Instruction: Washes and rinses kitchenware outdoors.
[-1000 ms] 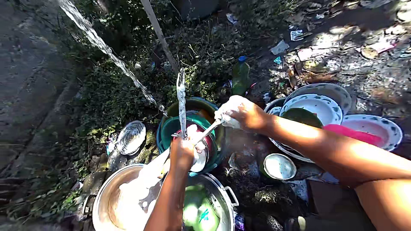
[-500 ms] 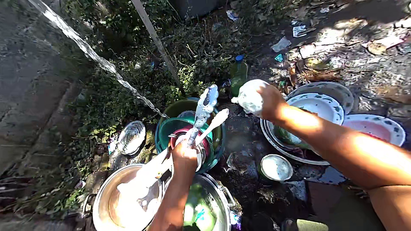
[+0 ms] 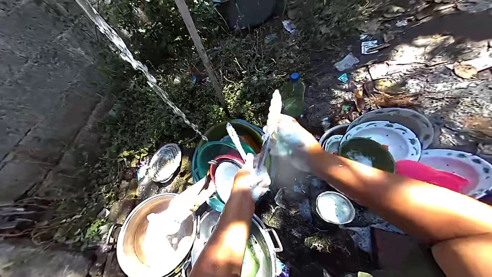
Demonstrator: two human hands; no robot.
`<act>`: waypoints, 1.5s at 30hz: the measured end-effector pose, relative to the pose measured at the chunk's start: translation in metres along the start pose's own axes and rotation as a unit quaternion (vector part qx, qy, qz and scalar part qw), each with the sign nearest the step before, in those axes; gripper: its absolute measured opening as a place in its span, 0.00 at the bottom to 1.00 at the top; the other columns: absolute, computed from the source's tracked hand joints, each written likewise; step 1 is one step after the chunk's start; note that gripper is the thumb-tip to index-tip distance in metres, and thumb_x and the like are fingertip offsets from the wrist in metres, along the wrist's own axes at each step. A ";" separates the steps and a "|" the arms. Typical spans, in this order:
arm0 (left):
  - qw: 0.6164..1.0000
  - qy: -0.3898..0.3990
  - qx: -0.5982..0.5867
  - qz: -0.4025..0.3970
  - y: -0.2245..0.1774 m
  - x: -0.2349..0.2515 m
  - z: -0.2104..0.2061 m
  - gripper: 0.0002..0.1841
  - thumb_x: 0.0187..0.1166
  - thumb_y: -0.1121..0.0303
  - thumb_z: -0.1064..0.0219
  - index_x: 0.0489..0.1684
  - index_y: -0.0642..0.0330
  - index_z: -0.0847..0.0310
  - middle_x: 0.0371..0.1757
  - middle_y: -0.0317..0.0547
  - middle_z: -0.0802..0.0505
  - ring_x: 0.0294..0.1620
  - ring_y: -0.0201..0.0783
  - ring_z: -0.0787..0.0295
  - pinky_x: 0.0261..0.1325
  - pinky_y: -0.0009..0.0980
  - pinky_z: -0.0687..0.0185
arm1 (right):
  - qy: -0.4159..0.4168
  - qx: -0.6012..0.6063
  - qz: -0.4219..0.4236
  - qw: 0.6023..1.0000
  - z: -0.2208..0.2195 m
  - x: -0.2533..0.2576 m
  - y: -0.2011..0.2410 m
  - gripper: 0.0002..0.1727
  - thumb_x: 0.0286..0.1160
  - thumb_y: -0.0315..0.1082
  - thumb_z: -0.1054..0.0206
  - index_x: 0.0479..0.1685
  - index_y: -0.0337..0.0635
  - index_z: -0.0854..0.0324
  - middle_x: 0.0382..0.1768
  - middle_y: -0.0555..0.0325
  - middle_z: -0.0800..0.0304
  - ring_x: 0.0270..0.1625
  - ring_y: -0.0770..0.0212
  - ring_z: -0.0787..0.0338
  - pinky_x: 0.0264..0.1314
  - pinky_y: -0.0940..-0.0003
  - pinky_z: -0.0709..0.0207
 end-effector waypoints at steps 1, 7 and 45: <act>1.000 0.000 0.009 -0.007 0.008 0.001 -0.006 0.25 0.96 0.49 0.64 0.44 0.55 0.24 0.19 0.37 0.20 0.14 0.28 0.27 0.15 0.23 0.31 | 0.018 -0.043 -0.005 0.999 -0.019 -0.011 -0.006 0.31 0.81 0.39 0.35 0.84 0.49 0.35 0.56 0.55 0.12 0.49 0.64 0.09 0.51 0.66 0.12; 0.999 0.000 -0.035 -0.010 0.007 -0.014 -0.006 0.17 0.96 0.62 0.62 0.45 0.55 0.26 0.24 0.36 0.17 0.22 0.27 0.18 0.24 0.21 0.22 | -0.031 -0.172 0.106 0.979 -0.012 -0.018 0.026 0.10 0.81 0.30 0.37 0.55 0.38 0.16 0.39 0.60 0.10 0.39 0.74 0.12 0.47 0.75 0.16; 0.965 -0.022 0.249 -0.078 -0.168 -0.089 0.222 0.15 0.94 0.55 0.51 0.48 0.51 0.22 0.24 0.31 0.19 0.19 0.22 0.24 0.21 0.17 0.26 | 0.064 -0.133 0.111 0.983 -0.050 0.043 -0.014 0.19 0.85 0.57 0.49 0.25 0.67 0.23 0.17 0.80 0.24 0.19 0.79 0.24 0.22 0.79 0.28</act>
Point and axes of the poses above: each hand's wrist, its own x-axis towards the middle knuckle, its own z-axis out of the back of the hand, y = z × x, the point moved 7 cm from there along x, towards the middle knuckle
